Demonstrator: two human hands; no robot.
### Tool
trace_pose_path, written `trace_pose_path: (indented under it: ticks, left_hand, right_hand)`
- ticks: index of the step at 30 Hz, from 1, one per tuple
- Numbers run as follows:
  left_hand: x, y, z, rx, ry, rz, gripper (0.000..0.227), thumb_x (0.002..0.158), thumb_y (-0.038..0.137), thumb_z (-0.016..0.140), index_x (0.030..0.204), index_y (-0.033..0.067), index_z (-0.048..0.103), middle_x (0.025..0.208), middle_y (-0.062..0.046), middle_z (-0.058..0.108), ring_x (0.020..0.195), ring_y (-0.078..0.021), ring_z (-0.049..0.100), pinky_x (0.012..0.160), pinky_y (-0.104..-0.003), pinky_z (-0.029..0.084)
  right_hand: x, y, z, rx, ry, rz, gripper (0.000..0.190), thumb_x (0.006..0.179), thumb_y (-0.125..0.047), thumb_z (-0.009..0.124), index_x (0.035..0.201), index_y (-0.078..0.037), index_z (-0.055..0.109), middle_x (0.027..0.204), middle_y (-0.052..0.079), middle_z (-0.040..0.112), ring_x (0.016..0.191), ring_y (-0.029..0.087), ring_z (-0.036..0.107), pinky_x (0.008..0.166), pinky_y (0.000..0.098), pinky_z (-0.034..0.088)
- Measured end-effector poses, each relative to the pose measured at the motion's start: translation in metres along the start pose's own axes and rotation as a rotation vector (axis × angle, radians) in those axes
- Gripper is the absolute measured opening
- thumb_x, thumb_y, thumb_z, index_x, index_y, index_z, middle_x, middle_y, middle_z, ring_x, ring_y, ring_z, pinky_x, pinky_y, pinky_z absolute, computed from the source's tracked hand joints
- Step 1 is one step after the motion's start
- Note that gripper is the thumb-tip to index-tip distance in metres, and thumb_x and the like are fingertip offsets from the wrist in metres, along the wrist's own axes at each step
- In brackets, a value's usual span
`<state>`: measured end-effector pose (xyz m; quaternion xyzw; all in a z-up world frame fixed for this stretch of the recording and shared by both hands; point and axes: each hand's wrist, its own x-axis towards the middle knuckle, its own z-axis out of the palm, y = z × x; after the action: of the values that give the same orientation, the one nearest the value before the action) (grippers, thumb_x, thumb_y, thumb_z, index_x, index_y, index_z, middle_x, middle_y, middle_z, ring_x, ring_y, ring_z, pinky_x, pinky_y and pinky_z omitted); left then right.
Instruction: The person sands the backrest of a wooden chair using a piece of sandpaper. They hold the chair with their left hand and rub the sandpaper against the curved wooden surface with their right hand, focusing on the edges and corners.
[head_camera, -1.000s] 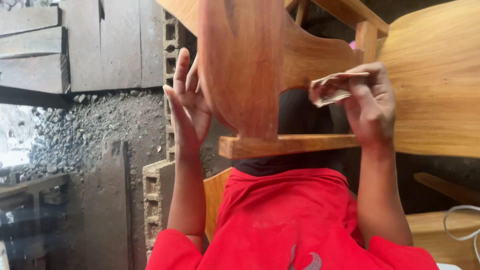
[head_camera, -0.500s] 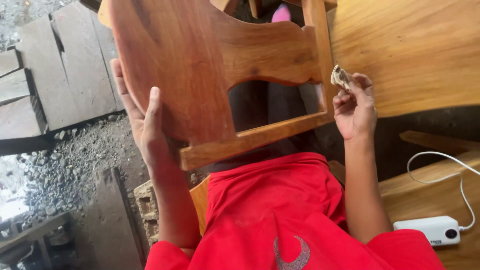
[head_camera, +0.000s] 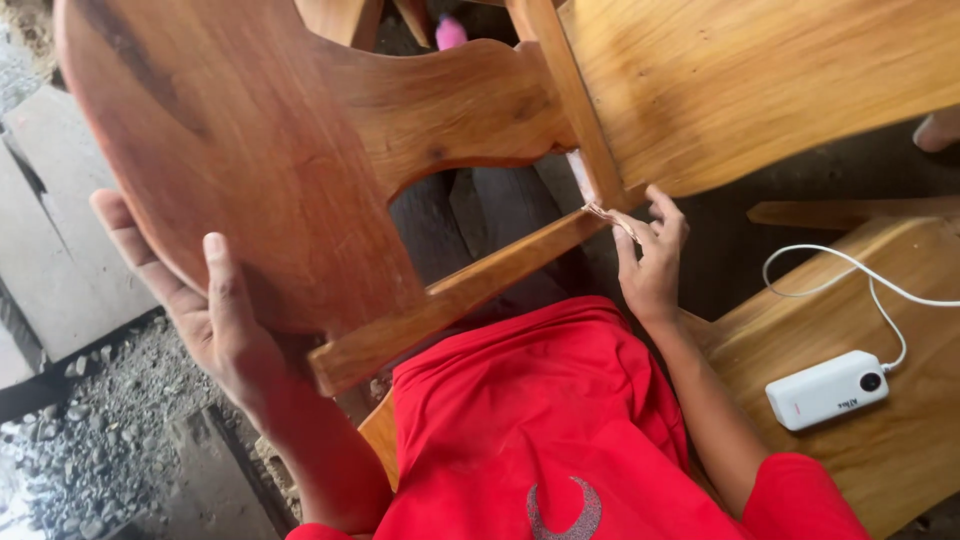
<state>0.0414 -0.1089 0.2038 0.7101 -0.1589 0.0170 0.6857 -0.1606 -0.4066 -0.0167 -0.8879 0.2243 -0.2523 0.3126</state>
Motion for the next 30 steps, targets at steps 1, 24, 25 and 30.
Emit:
trace_pose_path:
  ticks: [1,24,25,30]
  left_hand:
    - [0.001,0.001,0.003,-0.007,-0.010,0.000,0.055,0.126,0.018,0.051,0.169,0.0321,0.020,0.181,-0.012,0.024,0.165,-0.0398,0.039,0.148,-0.060,0.039]
    - [0.003,0.041,0.061,0.049,0.112,0.093,0.038,0.127,0.009,0.045,0.163,0.0092,0.033,0.173,-0.023,0.037,0.166,-0.0415,0.039,0.148,-0.052,0.033]
    - [0.004,0.042,0.062,0.051,0.114,0.094,0.038,0.127,0.009,0.045,0.163,0.0092,0.033,0.173,-0.023,0.037,0.166,-0.0415,0.039,0.148,-0.052,0.033]
    - [0.006,0.048,0.060,0.077,0.134,0.073,0.040,0.127,0.009,0.045,0.164,0.0089,0.031,0.175,-0.024,0.036,0.168,-0.0423,0.038,0.149,-0.052,0.033]
  right_hand:
    - [0.002,0.002,-0.003,-0.007,0.008,0.006,0.021,0.105,-0.007,0.063,0.123,-0.004,0.075,0.150,0.021,0.045,0.120,0.036,0.049,0.099,0.0461,0.045]
    - [-0.024,0.108,0.052,0.131,-0.013,0.187,0.043,0.114,-0.015,0.032,0.149,0.001,0.051,0.152,0.021,0.053,0.145,0.032,0.049,0.119,0.0394,0.039]
    - [-0.014,0.063,0.043,0.134,-0.014,0.185,0.043,0.114,-0.015,0.032,0.149,0.001,0.051,0.152,0.021,0.053,0.145,0.032,0.049,0.119,0.0394,0.039]
    - [-0.002,-0.001,0.029,0.238,0.070,0.132,0.037,0.111,-0.014,0.043,0.138,-0.001,0.065,0.146,0.020,0.060,0.138,0.034,0.053,0.121,0.0442,0.035]
